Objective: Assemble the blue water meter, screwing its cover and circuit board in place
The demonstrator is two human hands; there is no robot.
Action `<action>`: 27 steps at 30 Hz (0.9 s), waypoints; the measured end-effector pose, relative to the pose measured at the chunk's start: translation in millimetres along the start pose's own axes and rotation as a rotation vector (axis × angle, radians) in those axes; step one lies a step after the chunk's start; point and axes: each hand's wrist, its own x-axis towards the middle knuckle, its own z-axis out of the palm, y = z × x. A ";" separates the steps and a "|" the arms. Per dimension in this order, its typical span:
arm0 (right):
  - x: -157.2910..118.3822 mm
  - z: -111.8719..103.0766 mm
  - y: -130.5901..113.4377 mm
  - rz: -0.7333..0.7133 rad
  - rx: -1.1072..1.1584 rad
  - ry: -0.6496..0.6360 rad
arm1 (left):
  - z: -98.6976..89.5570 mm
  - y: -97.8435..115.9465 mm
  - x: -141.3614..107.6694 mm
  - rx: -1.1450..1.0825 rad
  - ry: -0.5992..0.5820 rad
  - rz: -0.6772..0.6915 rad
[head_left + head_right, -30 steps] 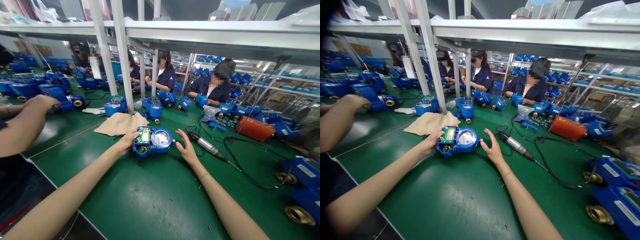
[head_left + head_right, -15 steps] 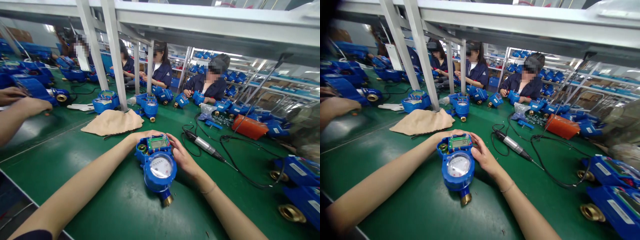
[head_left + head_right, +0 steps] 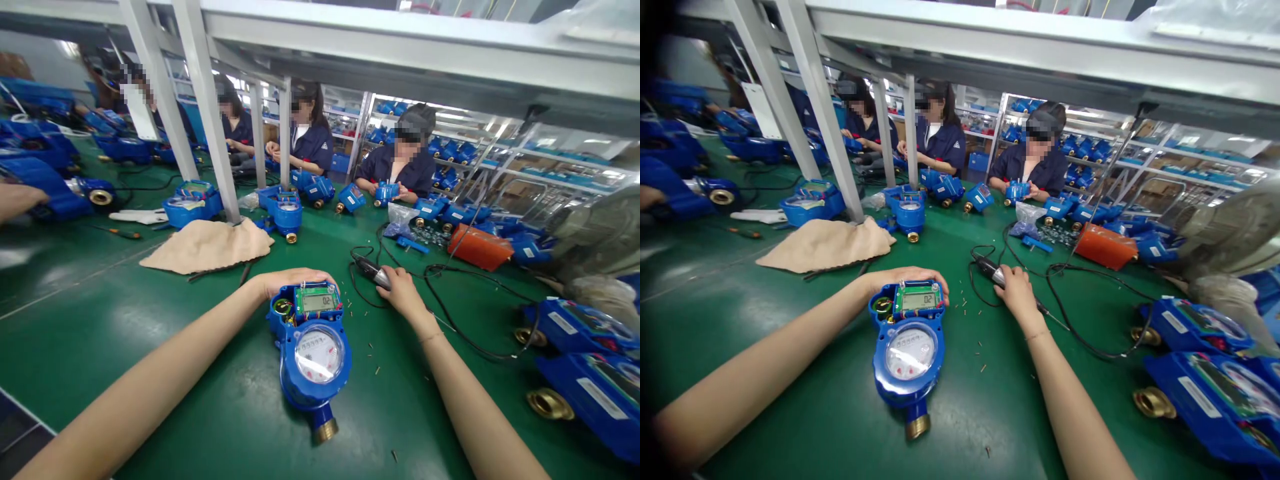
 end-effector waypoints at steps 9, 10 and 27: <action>18.6 -32.5 -1.8 0.102 0.099 -0.106 | 5.2 12.5 -46.1 -0.054 0.207 -0.186; 19.3 -46.3 -6.8 0.121 0.148 -0.083 | 7.5 15.5 -52.1 -0.009 0.235 -0.172; -28.2 -126.6 -199.1 -0.322 1.425 0.215 | 28.4 28.7 -81.0 0.144 0.148 -0.097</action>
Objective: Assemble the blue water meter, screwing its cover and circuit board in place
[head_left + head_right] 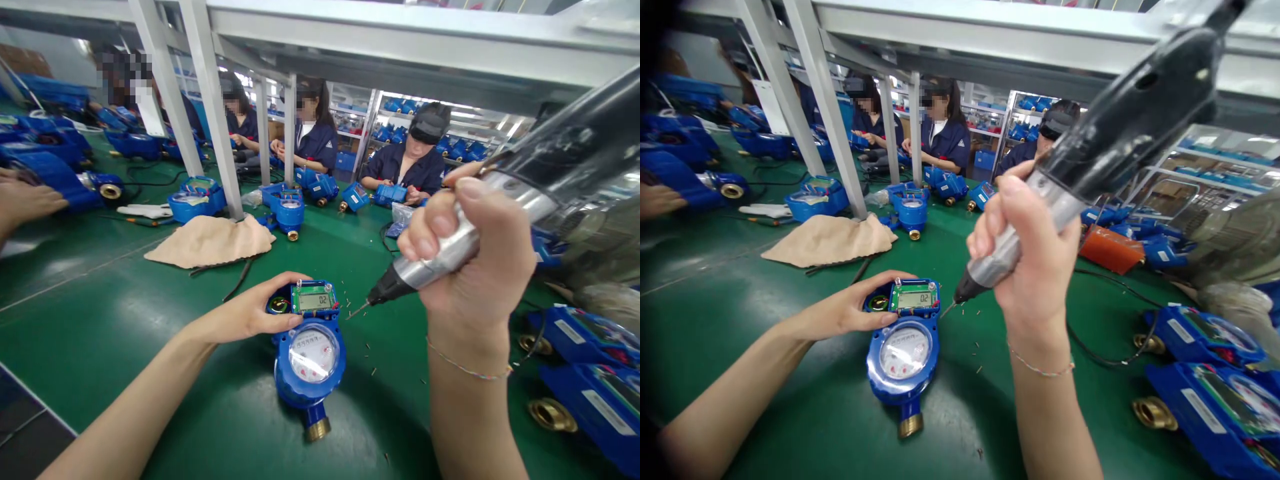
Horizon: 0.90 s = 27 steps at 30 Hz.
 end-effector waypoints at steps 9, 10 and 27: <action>5.6 20.3 39.8 0.023 -0.055 -0.182 | 1.3 -2.5 0.7 0.065 0.046 0.014; 6.1 19.9 40.8 0.026 -0.074 -0.183 | 1.3 -2.2 0.5 0.064 0.047 0.012; 0.8 24.8 39.7 0.084 0.002 -0.229 | 1.7 -2.6 0.4 0.115 0.070 0.050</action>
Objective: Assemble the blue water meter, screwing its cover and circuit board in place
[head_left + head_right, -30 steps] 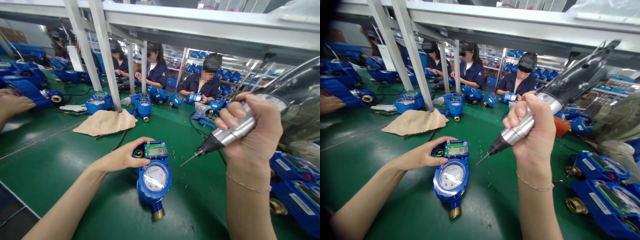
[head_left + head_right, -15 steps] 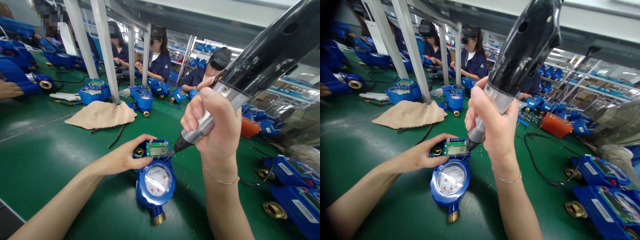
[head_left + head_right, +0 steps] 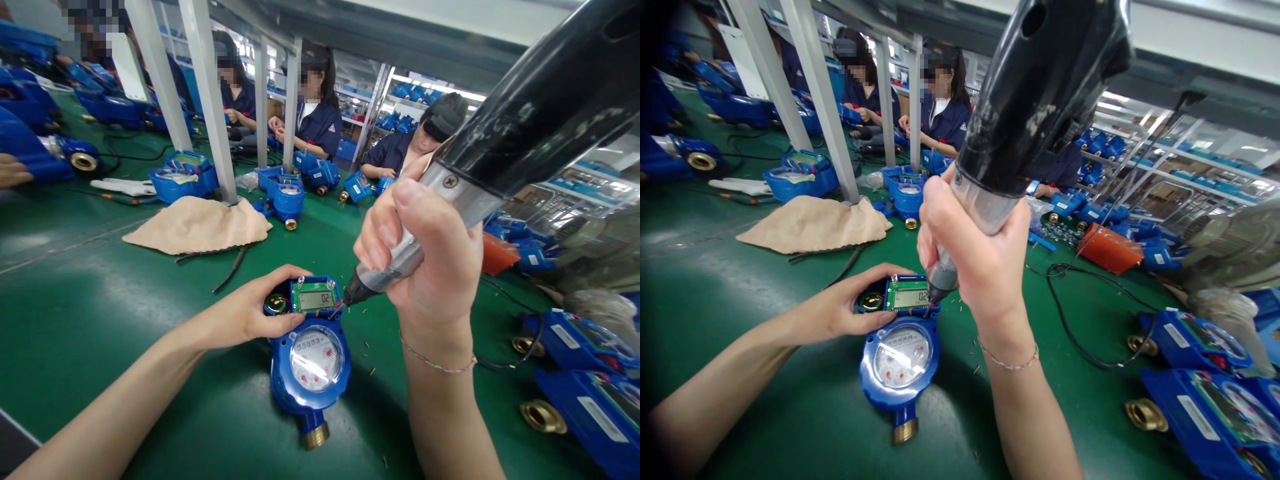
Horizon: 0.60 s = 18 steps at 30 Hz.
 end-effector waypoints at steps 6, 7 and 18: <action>0.9 -2.8 -4.7 0.063 0.079 -0.042 | 0.3 -3.0 0.2 0.021 0.020 0.012; 1.6 -3.4 -4.8 0.065 0.073 -0.040 | 0.5 -3.2 -0.1 0.021 0.020 0.009; 5.1 -6.2 -21.2 0.018 0.013 0.082 | -1.1 1.4 -2.8 -0.026 -0.002 -0.036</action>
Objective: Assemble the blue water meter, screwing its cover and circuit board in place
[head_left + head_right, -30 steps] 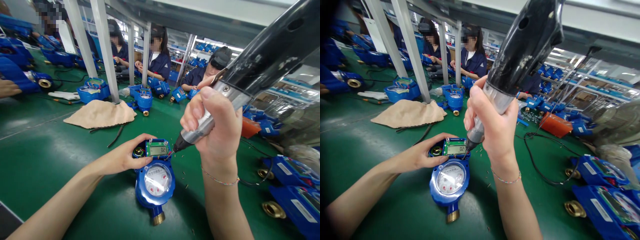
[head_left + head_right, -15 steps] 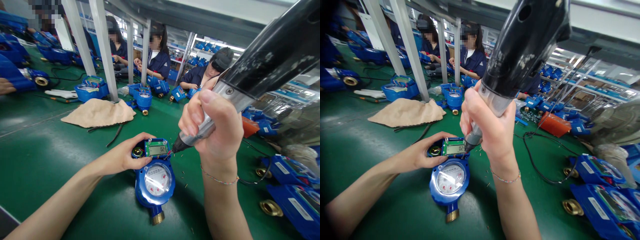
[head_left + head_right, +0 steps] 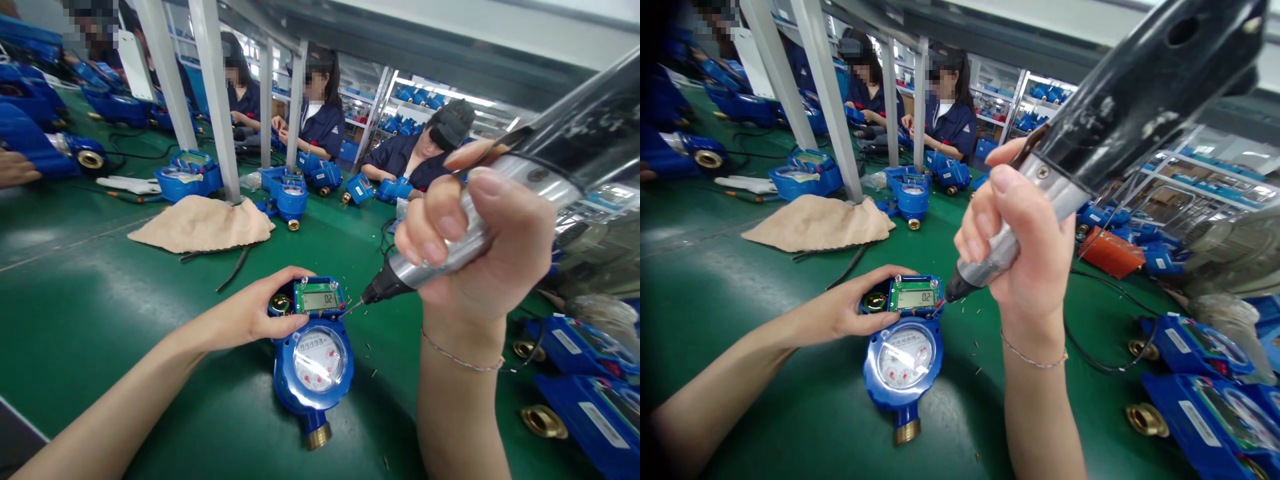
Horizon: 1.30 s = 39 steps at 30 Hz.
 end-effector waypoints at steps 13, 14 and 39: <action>26.4 24.9 4.1 -0.147 -0.066 0.106 | 2.6 6.8 -2.9 -0.105 0.122 -0.176; 32.5 29.6 10.4 -0.145 -0.079 0.055 | 3.5 6.6 -2.5 -0.138 0.130 -0.175; 45.0 58.9 61.4 -0.023 -0.076 -0.253 | -0.4 5.0 -4.6 -0.237 0.243 -0.198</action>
